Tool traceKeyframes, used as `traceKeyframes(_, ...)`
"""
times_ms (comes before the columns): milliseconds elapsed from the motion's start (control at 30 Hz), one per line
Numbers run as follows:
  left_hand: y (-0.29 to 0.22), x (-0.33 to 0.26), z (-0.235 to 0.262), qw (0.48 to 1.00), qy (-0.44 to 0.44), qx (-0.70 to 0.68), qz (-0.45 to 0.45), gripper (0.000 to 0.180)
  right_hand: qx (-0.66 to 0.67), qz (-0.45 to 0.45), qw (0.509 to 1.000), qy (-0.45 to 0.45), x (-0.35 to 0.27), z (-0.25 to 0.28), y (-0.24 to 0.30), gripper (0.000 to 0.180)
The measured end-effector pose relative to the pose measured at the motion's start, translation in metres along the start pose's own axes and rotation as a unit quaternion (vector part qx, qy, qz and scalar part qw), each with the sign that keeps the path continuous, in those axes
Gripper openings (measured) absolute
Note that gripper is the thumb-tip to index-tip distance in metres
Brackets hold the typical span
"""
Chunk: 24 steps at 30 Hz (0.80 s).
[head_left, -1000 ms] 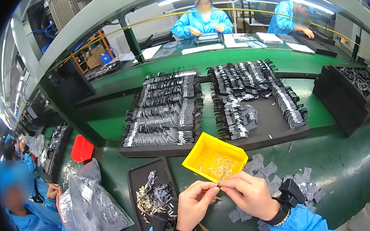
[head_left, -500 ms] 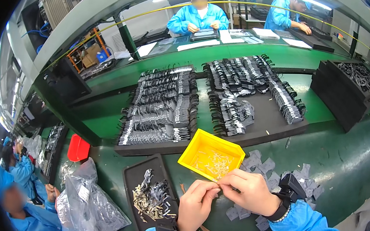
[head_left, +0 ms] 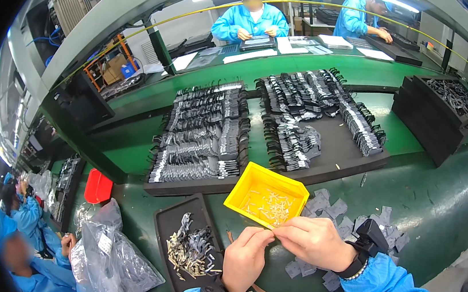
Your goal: Assembling small components at a factory workstation.
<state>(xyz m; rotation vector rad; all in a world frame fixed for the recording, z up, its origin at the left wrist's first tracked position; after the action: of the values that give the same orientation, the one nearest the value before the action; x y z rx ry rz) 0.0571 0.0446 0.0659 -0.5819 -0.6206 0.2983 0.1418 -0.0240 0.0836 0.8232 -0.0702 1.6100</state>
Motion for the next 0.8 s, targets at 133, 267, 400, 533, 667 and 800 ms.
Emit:
traceKeyframes(133, 0.036, -0.012, -0.019, 0.943, 0.02, -0.288, 0.165, 0.007, 0.06, -0.029, 0.998, -0.024, 0.0, 0.0, -0.009, 0.012)
traceKeyframes(267, 0.052, -0.018, -0.026, 0.838, 0.013, -0.469, 0.277, 0.012, 0.057, -0.124, 0.988, -0.069, -0.008, -0.004, -0.038, 0.011)
traceKeyframes(400, 0.057, -0.018, -0.027, 0.813, -0.001, -0.523, 0.257, 0.021, -0.075, -0.099, 0.991, -0.05, -0.006, -0.01, -0.038, 0.009)
traceKeyframes(533, 0.052, -0.013, -0.024, 0.831, -0.003, -0.501, 0.241, 0.027, -0.087, -0.099, 0.985, -0.108, -0.001, 0.002, -0.03, 0.012)
traceKeyframes(667, 0.058, -0.019, -0.031, 0.817, 0.038, -0.498, 0.287, 0.033, 0.004, -0.094, 0.99, -0.107, -0.004, 0.011, -0.021, 0.017)
traceKeyframes(800, 0.048, -0.018, -0.034, 0.823, 0.047, -0.51, 0.245, 0.039, 0.178, -0.178, 0.967, -0.05, -0.001, 0.006, -0.022, 0.021)
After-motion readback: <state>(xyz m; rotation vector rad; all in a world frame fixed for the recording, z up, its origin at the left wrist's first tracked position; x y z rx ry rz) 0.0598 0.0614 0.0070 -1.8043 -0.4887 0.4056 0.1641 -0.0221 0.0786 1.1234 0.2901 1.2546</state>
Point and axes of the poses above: each hand's wrist, its own x-axis towards the middle knuckle, its own z-axis out of the back of the hand, y = z × x, the point moved 9 cm from there along x, towards the middle knuckle, and after that the axes turned 7 degrees about y, right-handed, at the moved point
